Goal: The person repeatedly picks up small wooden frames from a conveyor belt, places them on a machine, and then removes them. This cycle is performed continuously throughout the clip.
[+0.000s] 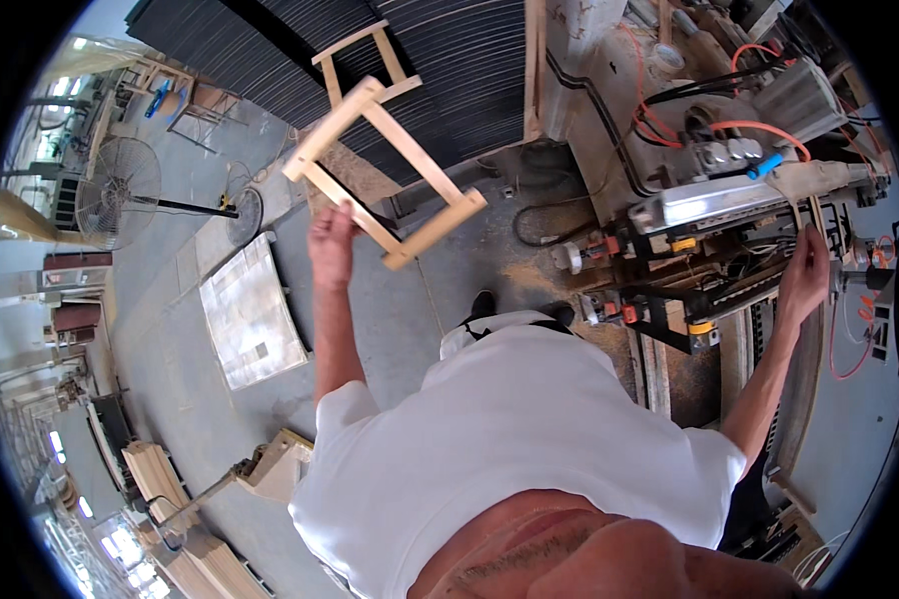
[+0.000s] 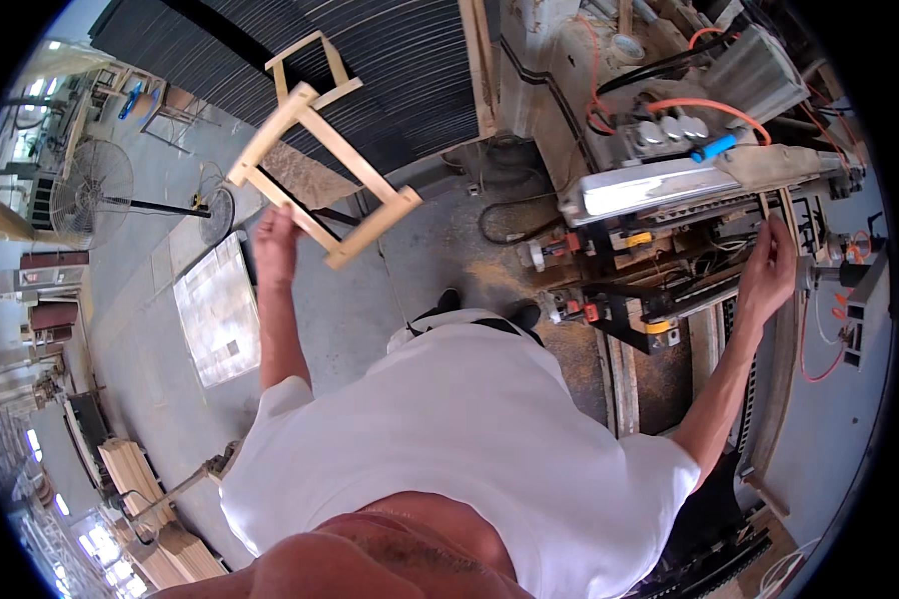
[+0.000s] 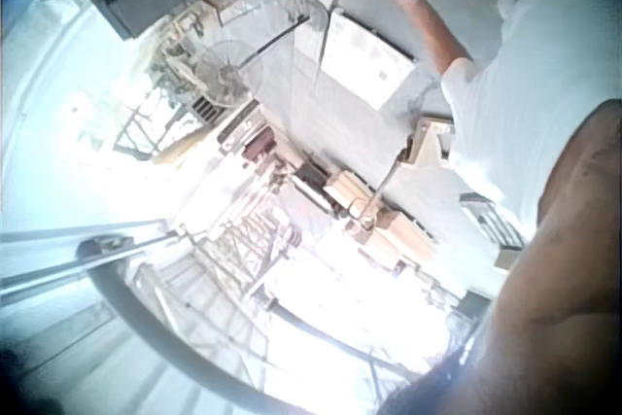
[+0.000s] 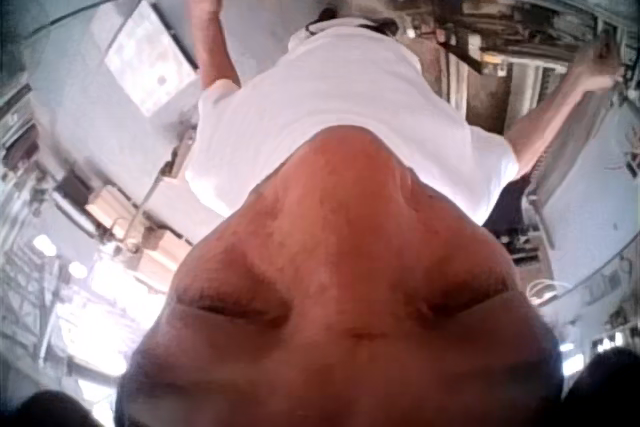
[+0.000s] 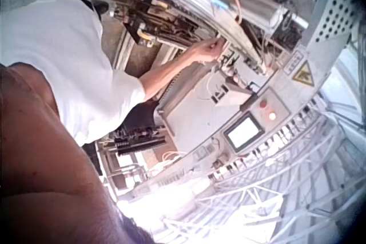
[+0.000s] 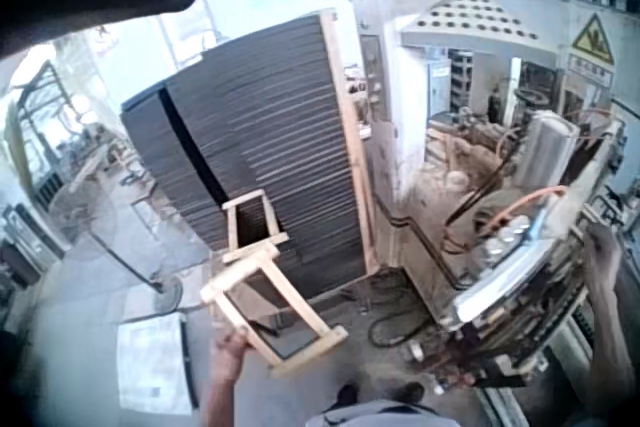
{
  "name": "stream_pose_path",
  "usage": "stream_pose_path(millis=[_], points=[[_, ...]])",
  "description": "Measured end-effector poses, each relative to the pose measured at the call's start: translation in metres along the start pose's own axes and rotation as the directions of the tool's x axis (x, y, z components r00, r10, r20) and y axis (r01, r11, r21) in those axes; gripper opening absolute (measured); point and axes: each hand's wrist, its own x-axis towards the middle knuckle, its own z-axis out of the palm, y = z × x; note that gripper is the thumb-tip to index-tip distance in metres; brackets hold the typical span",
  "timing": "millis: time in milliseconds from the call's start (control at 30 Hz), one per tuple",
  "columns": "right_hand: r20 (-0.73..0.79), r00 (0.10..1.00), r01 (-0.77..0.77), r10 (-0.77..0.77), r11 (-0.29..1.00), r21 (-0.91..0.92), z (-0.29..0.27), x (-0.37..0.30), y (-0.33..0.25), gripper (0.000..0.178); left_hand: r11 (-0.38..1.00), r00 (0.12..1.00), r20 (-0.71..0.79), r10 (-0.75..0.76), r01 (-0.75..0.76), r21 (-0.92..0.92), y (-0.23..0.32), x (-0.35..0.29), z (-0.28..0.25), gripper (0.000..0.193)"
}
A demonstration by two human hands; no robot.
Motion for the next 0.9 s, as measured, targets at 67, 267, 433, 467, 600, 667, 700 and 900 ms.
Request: stream_pose_path(millis=[67,267,433,467,600,667,700,900], points=[[0.001,1.0,0.028,-0.028,0.996,0.083,-0.005,-0.042,-0.062,0.018,1.0,0.988,-0.155,0.023,-0.023,0.001,0.03,0.037,-0.023,0.025],[0.232,0.964,0.073,-0.132,0.966,0.247,0.038,-0.144,-0.169,0.015,0.992,0.995,-0.064,-0.08,0.073,-0.099,0.033,0.2,-0.087,0.027],[0.438,0.89,-0.202,0.122,0.969,0.139,0.057,-0.195,-0.171,0.017,0.986,0.986,0.059,-0.157,0.16,-0.042,0.026,0.283,-0.051,0.029],[0.451,0.875,-0.249,0.174,0.962,0.112,0.062,-0.207,-0.162,0.018,0.989,0.988,0.05,-0.147,0.147,-0.006,0.02,0.294,-0.044,0.03],[0.494,0.813,-0.354,0.309,0.935,-0.001,0.066,-0.244,-0.147,0.021,0.978,0.997,0.003,-0.072,0.07,0.195,0.017,0.302,-0.015,0.03],[0.472,0.825,-0.332,0.311,0.942,-0.04,0.066,-0.254,-0.142,0.019,0.977,1.0,-0.013,-0.005,0.008,0.215,0.019,0.293,-0.008,0.031],[0.461,0.83,-0.324,0.313,0.944,-0.057,0.065,-0.258,-0.142,0.019,0.949,0.989,-0.026,0.147,-0.133,0.286,0.018,0.29,-0.01,0.034],[0.404,0.82,-0.393,0.406,0.912,-0.119,0.049,-0.256,-0.138,0.02,0.454,0.713,0.188,0.676,-0.604,0.655,0.067,0.183,0.04,0.041]])
